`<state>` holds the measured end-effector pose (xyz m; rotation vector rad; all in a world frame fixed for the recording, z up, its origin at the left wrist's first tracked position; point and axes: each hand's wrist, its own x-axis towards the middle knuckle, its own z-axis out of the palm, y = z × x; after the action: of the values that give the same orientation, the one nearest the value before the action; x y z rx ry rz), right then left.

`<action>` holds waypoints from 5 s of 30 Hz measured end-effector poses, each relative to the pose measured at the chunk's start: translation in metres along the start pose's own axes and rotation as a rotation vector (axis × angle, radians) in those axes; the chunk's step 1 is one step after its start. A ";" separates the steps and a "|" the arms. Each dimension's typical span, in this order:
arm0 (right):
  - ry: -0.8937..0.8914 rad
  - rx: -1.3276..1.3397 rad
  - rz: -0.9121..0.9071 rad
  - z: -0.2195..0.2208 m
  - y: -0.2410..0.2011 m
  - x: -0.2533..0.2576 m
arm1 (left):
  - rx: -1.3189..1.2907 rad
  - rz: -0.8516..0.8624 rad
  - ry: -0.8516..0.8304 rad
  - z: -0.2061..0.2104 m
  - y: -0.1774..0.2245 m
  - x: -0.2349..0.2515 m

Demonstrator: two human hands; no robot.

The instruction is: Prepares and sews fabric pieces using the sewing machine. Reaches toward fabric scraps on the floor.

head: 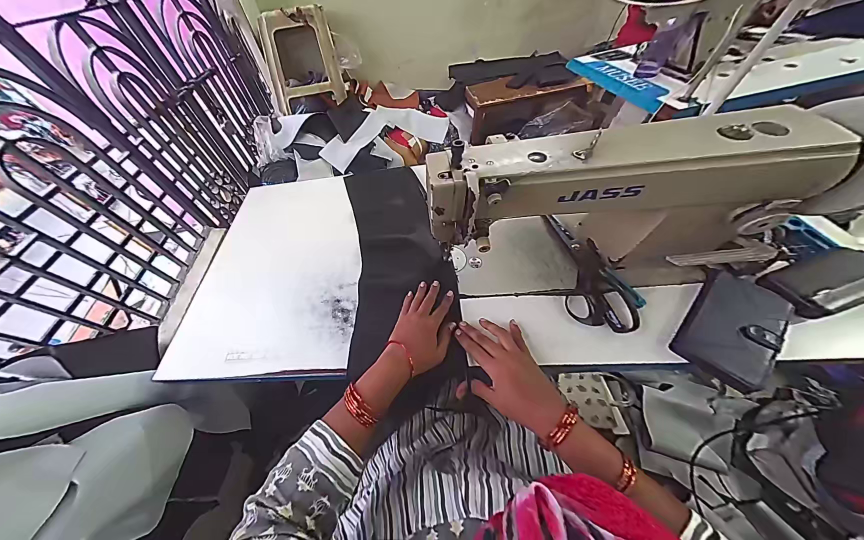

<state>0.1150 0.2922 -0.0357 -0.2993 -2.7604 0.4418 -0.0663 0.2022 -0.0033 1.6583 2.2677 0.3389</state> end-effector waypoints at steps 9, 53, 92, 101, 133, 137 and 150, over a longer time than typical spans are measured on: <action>0.002 0.025 0.015 -0.001 -0.002 0.001 | -0.051 -0.018 0.125 0.001 0.000 0.016; -0.044 0.027 -0.018 -0.007 0.004 -0.001 | 0.006 -0.058 -0.047 -0.007 0.004 0.005; -0.180 0.051 0.066 -0.020 0.001 0.003 | -0.055 -0.006 0.022 -0.008 0.000 0.017; -0.172 0.043 0.061 -0.019 -0.002 0.004 | -0.035 -0.012 0.030 -0.004 -0.001 0.009; -0.124 0.036 0.043 -0.015 0.002 0.007 | -0.194 0.153 0.209 0.004 -0.013 0.010; -0.139 0.031 0.051 -0.016 0.001 0.007 | -0.146 0.116 0.152 0.000 -0.010 0.013; -0.173 0.046 0.058 -0.017 -0.001 0.007 | 0.002 0.015 0.034 -0.013 -0.015 0.031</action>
<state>0.1141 0.2971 -0.0183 -0.3464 -2.9106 0.5698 -0.0930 0.2269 -0.0004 1.6842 2.2818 0.3718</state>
